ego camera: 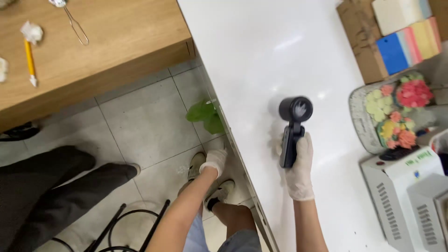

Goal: Cleaning and wiping down various tools and equipment used in candle making, such as a heat gun and a pitcher.

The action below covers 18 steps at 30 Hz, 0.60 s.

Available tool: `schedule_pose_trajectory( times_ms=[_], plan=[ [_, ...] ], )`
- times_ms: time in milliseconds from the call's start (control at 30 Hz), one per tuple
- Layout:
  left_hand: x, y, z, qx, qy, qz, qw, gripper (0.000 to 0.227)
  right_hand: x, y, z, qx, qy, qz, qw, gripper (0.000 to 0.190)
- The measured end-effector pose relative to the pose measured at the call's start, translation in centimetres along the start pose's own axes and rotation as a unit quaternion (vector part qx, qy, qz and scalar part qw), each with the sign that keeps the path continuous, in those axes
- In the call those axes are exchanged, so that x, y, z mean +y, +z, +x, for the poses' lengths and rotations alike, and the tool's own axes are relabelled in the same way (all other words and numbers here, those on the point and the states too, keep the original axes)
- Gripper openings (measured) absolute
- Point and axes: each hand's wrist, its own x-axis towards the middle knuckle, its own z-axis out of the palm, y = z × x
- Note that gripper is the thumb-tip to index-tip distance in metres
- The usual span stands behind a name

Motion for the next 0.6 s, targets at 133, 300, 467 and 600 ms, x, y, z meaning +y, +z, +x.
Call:
schedule_pose_trajectory(
  times_ms=[133,300,467,600],
  plan=[
    [-5.1,-1.0,10.0,0.009,-0.045,-0.014,0.999,0.064,1.0,2.7,5.5,-0.019,-0.082,0.034,0.996,0.050],
    [-10.6,1.7,16.3,-0.022,-0.089,-0.037,0.995,0.069,2.3,2.8,6.6,0.093,-0.132,0.143,0.976,0.070],
    [-12.4,5.3,12.7,-0.039,-0.175,-0.154,0.972,0.065,5.1,-2.1,5.6,0.090,-0.134,0.049,0.986,0.064],
    [-13.8,9.0,15.1,-0.086,-0.190,-0.097,0.973,0.033,3.9,-0.6,5.2,0.107,-0.136,0.055,0.983,0.053]
  ],
)
